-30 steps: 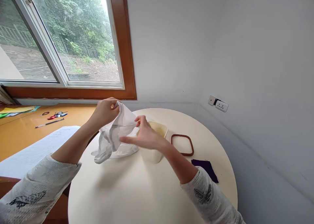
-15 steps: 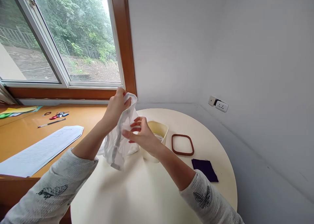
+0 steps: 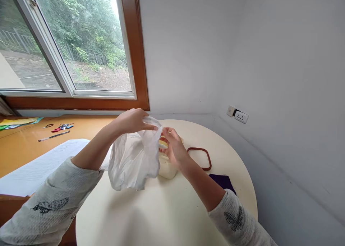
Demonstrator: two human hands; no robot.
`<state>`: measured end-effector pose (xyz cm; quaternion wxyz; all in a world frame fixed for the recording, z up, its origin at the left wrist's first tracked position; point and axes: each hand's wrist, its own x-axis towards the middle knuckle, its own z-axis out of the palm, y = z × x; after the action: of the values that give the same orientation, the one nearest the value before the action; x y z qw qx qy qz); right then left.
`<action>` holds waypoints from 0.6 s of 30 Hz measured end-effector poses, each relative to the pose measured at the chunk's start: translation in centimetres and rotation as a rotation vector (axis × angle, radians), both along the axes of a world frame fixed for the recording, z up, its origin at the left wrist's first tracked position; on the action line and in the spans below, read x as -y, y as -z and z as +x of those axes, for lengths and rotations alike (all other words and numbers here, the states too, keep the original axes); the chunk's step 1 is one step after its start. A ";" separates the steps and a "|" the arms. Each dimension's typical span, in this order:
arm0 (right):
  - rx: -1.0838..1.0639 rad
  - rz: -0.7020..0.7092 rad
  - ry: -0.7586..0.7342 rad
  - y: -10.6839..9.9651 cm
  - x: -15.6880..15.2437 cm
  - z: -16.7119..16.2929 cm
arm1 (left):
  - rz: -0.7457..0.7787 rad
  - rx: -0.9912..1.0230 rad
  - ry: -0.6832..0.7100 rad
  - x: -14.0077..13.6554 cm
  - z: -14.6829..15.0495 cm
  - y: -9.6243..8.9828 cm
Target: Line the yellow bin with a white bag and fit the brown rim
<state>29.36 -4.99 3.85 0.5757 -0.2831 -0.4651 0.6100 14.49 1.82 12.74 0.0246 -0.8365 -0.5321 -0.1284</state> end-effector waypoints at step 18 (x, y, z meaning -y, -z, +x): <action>0.385 -0.053 0.117 -2.4 -1.9 9.5 | -0.327 0.272 0.157 -1.0 -4.3 0.3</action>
<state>38.84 -3.13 6.23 0.5030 -0.4359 -0.5331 0.5223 10.20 2.82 12.46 -0.1933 -0.8432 -0.4776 -0.1536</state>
